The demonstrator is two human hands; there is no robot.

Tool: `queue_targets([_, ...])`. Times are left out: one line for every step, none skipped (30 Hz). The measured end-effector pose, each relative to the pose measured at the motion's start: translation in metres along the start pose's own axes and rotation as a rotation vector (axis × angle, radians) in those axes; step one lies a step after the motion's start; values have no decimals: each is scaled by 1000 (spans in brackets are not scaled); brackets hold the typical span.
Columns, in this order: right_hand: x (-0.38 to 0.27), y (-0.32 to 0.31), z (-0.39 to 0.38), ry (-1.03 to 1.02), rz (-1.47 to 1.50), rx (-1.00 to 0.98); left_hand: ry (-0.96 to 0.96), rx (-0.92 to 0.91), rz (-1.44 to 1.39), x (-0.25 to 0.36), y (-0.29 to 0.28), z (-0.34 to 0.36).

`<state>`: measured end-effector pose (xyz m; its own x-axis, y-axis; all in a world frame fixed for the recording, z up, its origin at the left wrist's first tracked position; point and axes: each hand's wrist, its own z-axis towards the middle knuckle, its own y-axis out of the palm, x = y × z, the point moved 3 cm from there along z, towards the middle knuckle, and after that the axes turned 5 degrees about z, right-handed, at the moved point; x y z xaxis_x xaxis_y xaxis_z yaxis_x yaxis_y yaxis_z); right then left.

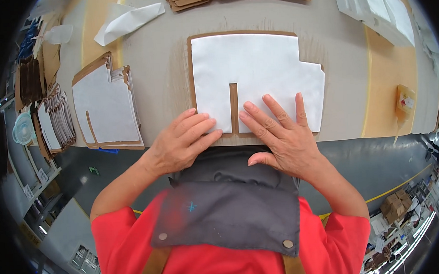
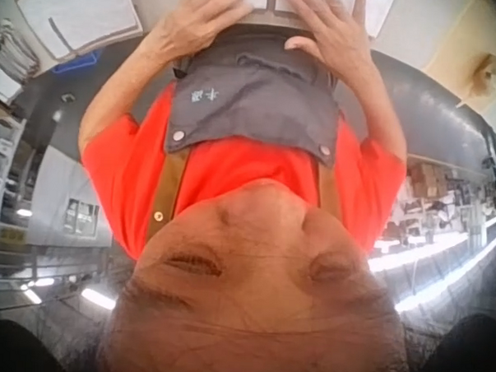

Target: Applying glue to leather pieces and pressing a white paper lining onto them.

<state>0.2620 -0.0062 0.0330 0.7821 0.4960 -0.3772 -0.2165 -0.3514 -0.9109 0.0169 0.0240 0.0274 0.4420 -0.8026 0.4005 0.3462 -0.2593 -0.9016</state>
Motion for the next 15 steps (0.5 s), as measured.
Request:
queue_targets([-1,2,-1,3,4,-7,28,-34,12,-1,0,1])
queue_targets([-2,3,-1,-10,14,2,25,-36,9,-2,1,-1])
queue_targets([-4,4,-1,-23,24,13,31,-42,13,-3,1,-2])
queue_targets([-7,6,0,-25,25,13,38,-48,18,-3,0,-4])
queue_targets([-13,9,0,-55,32,10,39,-46,19,-3,-1,-5])
queue_targets([-19,13,2,-87,40,8,47,-58,27,-3,-1,-6])
queue_targets([-22,16,3,-106,48,24,54,-70,36,-3,-1,-7])
queue_targets([-24,18,5,-115,48,30,49,-70,46,-3,-2,-9])
queue_targets([-26,21,7,-109,51,20,47,-73,39,-3,-1,-11])
queue_targets([-27,23,8,-104,56,8,44,-75,32,-2,-1,-13])
queue_targets([-28,22,9,-114,60,15,37,-79,41,-3,-4,-15])
queue_targets([-28,20,9,-107,43,1,23,-76,35,-3,-8,-19])
queue_targets([-28,19,9,-101,26,-14,7,-72,28,-4,-11,-23])
queue_targets([-28,18,10,-109,32,-9,1,-77,35,-4,-14,-27])
queue_targets([-28,17,11,-111,12,-9,-65,-17,62,-7,-18,-33])
